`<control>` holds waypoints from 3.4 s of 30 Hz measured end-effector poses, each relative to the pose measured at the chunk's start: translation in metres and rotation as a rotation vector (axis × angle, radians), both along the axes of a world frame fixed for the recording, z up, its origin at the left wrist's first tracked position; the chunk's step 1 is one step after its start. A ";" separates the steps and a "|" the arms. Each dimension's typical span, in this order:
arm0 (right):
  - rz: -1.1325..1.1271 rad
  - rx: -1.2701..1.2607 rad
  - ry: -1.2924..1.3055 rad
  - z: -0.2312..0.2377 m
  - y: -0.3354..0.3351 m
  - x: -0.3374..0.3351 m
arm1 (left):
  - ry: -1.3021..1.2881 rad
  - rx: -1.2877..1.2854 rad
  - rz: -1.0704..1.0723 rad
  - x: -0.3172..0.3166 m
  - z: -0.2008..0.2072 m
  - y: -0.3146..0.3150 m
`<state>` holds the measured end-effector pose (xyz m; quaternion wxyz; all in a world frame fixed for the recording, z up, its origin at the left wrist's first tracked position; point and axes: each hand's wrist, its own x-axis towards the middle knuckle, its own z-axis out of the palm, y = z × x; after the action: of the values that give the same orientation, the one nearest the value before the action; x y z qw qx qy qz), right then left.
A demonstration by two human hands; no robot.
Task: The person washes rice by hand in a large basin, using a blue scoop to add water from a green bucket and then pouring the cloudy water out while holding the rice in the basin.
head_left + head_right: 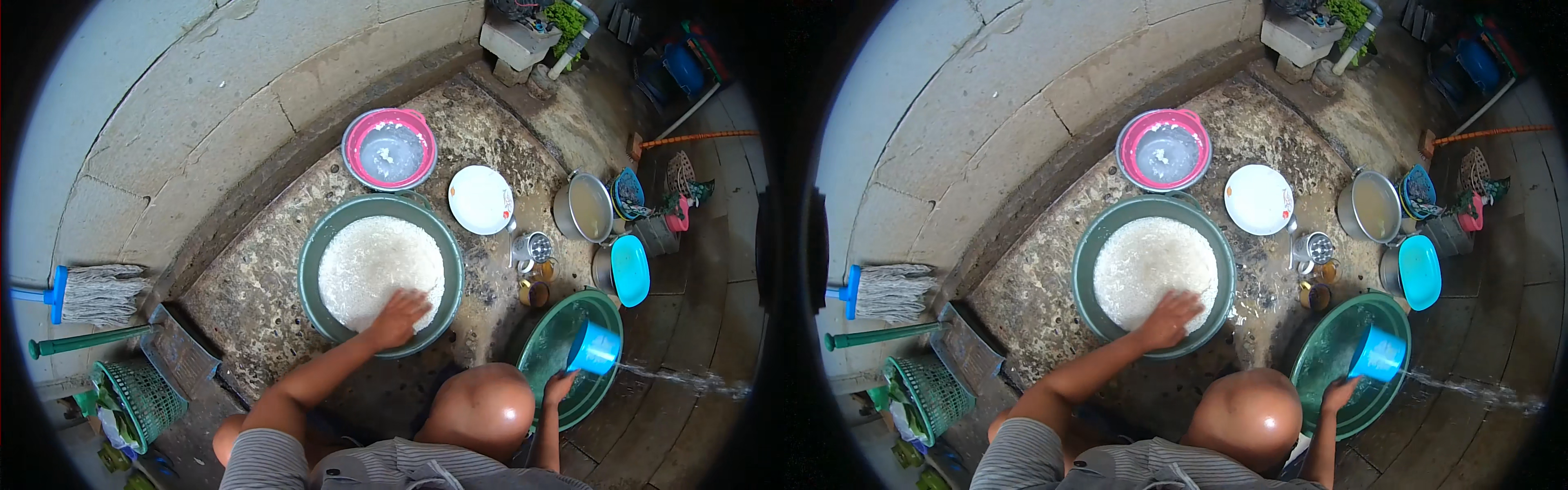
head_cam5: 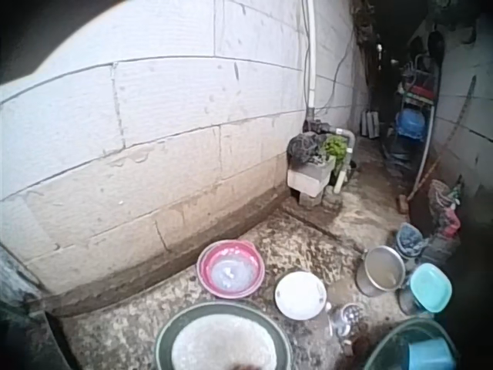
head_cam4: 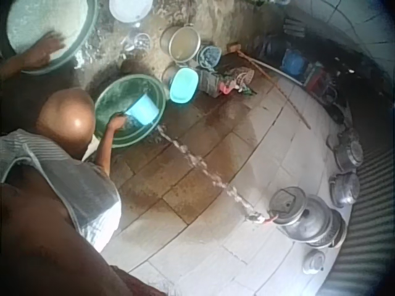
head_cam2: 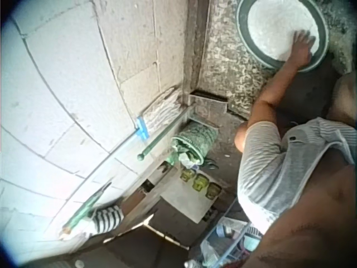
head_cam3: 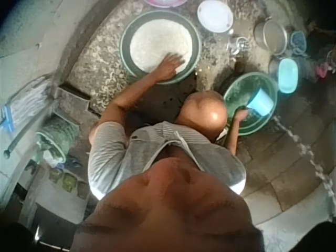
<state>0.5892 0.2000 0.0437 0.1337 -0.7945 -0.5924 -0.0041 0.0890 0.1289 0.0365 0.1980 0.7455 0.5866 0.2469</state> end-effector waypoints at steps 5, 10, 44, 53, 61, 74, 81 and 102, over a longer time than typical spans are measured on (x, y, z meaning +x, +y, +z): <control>-0.117 -0.175 0.071 -0.077 0.001 0.058 | 0.033 -0.299 -0.072 0.002 -0.014 0.037; -0.288 -0.297 1.080 -0.090 0.027 -0.033 | 0.235 -0.482 0.288 -0.055 -0.057 0.016; 0.855 -0.406 0.831 0.119 0.080 -0.299 | -0.080 -0.301 0.415 -0.033 -0.015 0.111; 1.045 -0.411 0.534 0.125 0.115 -0.408 | 0.245 -0.301 0.430 -0.146 0.034 0.117; 1.415 -0.257 0.547 0.130 0.074 -0.468 | 0.285 -0.391 0.396 -0.190 0.042 0.057; 1.280 0.085 0.344 0.113 0.099 -0.319 | 0.430 -0.424 0.237 -0.129 -0.066 -0.039; 0.315 0.153 0.366 0.076 0.037 -0.106 | -0.181 -0.730 1.016 -0.094 -0.064 -0.026; -0.365 -0.405 1.559 0.075 0.012 -0.074 | -1.514 -0.545 1.217 -0.074 -0.052 0.019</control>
<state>0.5151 0.2121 0.1186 0.3578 -0.6619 -0.1807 0.6335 0.0152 0.1480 -0.0153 0.5224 -0.1042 0.6238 0.5719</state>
